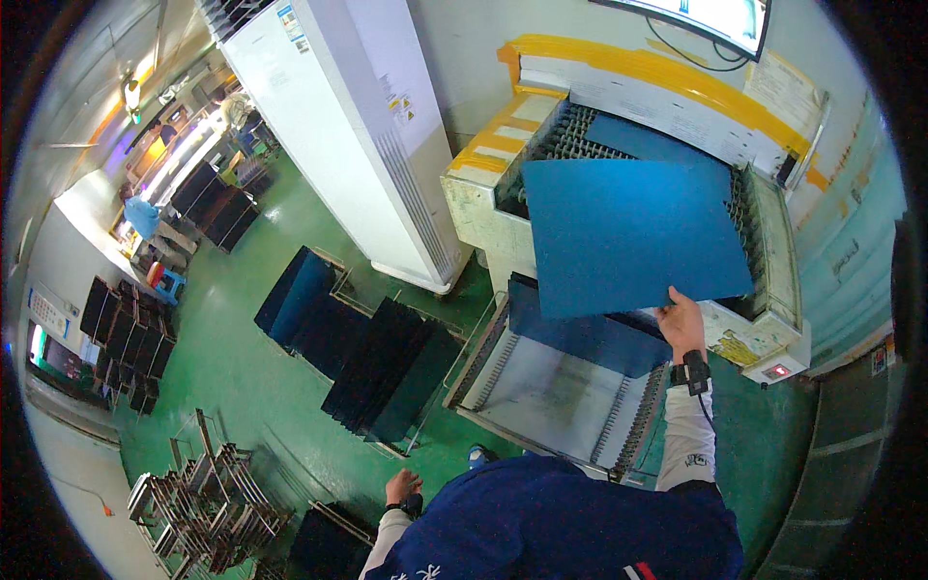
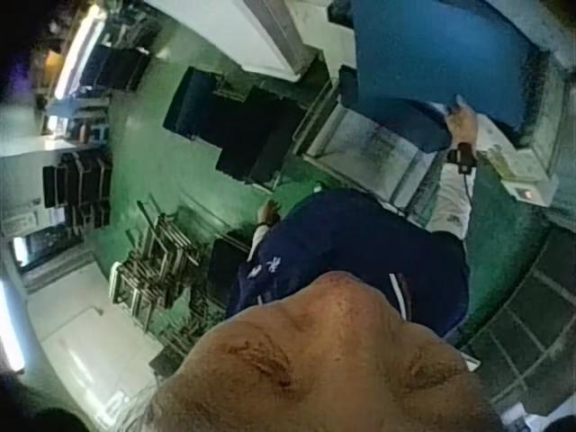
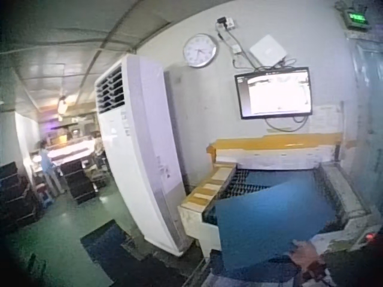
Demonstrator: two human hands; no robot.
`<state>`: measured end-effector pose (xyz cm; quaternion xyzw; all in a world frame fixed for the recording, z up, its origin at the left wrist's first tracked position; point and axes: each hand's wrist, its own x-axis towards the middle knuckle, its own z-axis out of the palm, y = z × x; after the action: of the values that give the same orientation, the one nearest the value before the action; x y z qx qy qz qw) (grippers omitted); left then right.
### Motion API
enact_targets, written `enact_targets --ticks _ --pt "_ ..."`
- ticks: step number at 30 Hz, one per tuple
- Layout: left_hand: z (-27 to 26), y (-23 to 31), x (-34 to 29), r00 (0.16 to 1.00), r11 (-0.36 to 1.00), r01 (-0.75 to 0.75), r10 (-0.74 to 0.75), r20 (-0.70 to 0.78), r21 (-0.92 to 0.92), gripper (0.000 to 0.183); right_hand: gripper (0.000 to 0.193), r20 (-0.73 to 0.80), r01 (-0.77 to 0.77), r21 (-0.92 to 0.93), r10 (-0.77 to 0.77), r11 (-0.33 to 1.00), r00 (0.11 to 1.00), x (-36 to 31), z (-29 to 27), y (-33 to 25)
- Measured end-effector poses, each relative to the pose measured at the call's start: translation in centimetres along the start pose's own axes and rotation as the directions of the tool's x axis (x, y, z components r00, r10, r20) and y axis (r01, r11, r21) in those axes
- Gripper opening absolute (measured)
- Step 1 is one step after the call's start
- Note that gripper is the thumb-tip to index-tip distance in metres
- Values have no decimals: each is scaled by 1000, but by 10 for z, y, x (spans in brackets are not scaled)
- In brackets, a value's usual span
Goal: Loading blue sheets into an industrial machine for processing and operating machine controls.
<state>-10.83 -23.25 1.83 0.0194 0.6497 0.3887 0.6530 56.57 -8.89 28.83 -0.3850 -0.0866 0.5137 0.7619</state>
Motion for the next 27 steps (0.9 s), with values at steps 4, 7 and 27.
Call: enact_targets --ticks 4,7,27 --pt "-27 -12 22 977 990 -133 125 172 36 25 10 -54 29 91 -24 995 998 23 3 18" --pt "-23 -20 9 938 888 -336 286 194 314 24 15 -96 27 97 -17 995 995 45 -10 32" --pt "-3 -11 -24 993 996 -90 89 -73 1 43 36 56 -213 34 211 976 976 61 30 38"
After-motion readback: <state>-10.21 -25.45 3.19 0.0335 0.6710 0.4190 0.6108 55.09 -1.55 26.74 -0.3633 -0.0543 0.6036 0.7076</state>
